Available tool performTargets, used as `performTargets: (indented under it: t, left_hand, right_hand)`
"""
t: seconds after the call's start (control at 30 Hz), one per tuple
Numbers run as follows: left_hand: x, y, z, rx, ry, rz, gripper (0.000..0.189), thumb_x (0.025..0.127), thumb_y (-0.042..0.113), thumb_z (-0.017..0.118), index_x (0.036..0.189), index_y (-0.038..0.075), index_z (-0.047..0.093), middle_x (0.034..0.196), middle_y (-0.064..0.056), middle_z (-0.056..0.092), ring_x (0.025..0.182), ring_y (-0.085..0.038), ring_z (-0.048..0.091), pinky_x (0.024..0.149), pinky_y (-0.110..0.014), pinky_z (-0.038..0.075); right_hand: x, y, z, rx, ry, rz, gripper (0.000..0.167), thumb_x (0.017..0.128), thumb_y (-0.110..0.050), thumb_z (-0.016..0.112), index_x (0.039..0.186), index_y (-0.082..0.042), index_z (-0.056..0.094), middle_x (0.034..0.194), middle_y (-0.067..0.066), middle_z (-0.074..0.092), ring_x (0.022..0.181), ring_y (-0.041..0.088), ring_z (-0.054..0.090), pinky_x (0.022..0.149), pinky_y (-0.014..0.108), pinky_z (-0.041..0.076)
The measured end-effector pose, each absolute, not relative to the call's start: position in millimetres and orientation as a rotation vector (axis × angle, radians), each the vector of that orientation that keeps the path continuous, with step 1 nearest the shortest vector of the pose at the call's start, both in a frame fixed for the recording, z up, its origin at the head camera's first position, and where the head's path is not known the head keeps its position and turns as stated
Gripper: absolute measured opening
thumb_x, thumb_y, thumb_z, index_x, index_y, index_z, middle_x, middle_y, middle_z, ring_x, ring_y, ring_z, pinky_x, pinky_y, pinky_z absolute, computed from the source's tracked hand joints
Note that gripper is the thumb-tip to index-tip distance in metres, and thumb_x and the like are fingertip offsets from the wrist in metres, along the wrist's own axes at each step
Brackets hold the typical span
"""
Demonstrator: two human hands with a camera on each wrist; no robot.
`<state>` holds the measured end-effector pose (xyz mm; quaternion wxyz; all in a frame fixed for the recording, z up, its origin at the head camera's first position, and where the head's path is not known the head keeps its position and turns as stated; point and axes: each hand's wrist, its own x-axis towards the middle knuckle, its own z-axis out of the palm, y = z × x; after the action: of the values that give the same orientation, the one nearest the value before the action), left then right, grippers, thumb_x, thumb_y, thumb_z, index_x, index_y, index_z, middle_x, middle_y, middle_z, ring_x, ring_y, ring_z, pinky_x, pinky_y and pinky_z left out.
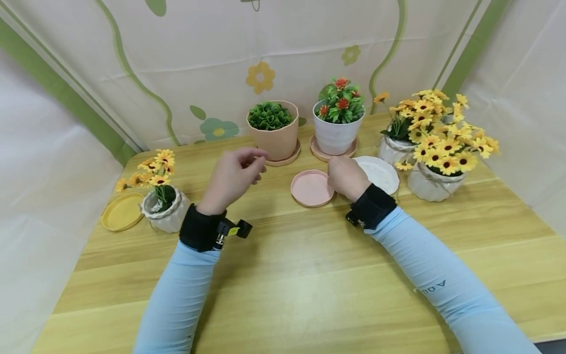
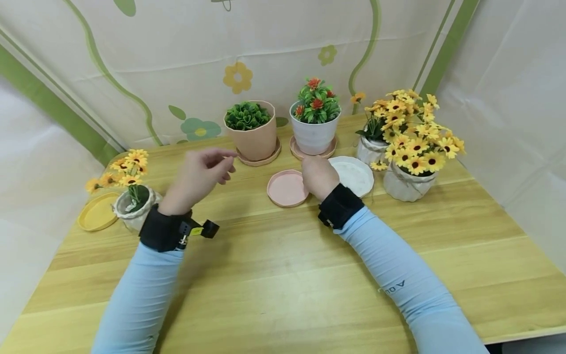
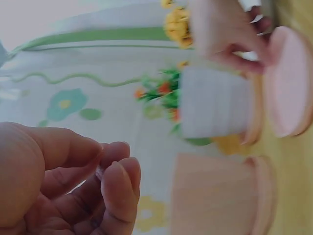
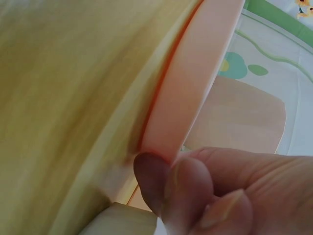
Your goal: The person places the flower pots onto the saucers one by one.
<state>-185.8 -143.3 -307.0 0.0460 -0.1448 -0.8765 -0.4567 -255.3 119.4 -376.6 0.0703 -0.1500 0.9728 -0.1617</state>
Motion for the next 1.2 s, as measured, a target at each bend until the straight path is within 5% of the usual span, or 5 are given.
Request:
performTargets:
  t: [0.73, 0.97, 1.2]
  left_hand:
    - [-145, -279, -248, 0.12, -1.882, -1.73, 0.013, 0.089, 0.005, 0.072, 0.101, 0.0, 0.074, 0.078, -0.008, 0.07, 0.06, -0.014, 0.063, 0.052, -0.016, 0.052]
    - [-134, -334, -256, 0.475, -1.966, -1.734, 0.01, 0.092, 0.012, 0.069, 0.099, 0.013, 0.075, 0.078, 0.001, 0.07, 0.059, -0.011, 0.062, 0.054, -0.016, 0.053]
    - [-137, -386, -285, 0.738, -2.503, -1.512, 0.014, 0.095, 0.037, 0.066, 0.105, 0.027, 0.068, 0.078, 0.02, 0.065, 0.071, -0.004, 0.065, 0.063, -0.018, 0.056]
  right_hand:
    - [-256, 120, -374, -0.431, 2.888, -0.502, 0.028, 0.088, 0.003, 0.056, 0.062, -0.007, 0.062, 0.055, 0.006, 0.057, 0.046, 0.02, 0.056, 0.047, 0.032, 0.046]
    - [-255, 120, -374, -0.412, 2.873, -0.512, 0.024, 0.089, 0.001, 0.058, 0.068, -0.006, 0.065, 0.056, 0.006, 0.059, 0.046, 0.02, 0.058, 0.045, 0.03, 0.046]
    - [-255, 119, -375, -0.405, 2.876, -0.534, 0.02, 0.089, 0.001, 0.059, 0.072, -0.005, 0.067, 0.058, 0.007, 0.06, 0.046, 0.02, 0.058, 0.045, 0.03, 0.046]
